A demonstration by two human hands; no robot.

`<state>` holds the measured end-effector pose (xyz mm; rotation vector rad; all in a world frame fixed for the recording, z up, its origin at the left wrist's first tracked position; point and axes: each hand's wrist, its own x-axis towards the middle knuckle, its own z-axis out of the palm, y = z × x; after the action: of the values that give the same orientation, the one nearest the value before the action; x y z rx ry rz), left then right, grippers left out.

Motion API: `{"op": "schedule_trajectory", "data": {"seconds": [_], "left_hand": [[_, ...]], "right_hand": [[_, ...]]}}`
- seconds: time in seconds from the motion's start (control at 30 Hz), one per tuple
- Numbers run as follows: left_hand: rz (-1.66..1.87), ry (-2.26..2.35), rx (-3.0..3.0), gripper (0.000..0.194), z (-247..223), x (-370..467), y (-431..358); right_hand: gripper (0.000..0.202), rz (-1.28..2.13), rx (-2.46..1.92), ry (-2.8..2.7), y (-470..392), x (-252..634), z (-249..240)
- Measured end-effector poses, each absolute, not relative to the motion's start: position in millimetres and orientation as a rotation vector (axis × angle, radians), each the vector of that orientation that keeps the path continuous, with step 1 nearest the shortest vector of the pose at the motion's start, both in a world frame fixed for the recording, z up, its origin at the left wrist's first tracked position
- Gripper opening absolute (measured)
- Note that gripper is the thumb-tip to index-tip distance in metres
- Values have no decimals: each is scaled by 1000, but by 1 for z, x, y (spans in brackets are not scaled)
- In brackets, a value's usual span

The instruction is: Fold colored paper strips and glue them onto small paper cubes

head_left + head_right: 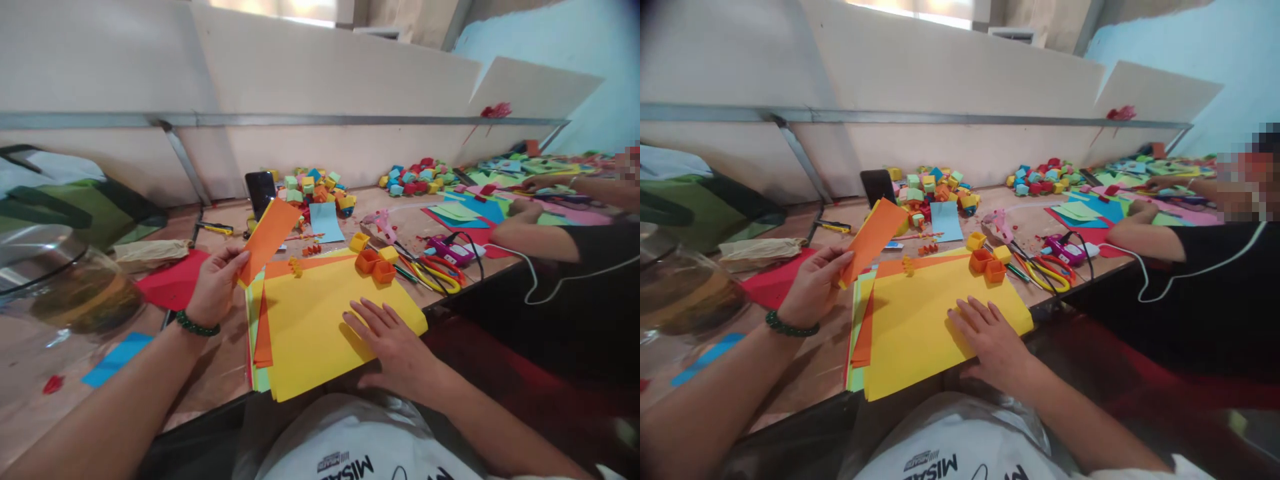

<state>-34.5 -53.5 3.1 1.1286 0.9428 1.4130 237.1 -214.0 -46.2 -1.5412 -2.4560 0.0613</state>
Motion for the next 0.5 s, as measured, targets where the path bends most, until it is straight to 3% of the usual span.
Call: {"op": "schedule_trajectory", "data": {"seconds": [0.37,0.5], "left_hand": [[1256,894,1246,34,-16,-38,-51],[1163,940,1363,36,-6,-33,-63]], "right_hand": [[97,348,-1367,-2562,-165,234,-40],[79,375,-1256,-2431,-167,236,-17]]}}
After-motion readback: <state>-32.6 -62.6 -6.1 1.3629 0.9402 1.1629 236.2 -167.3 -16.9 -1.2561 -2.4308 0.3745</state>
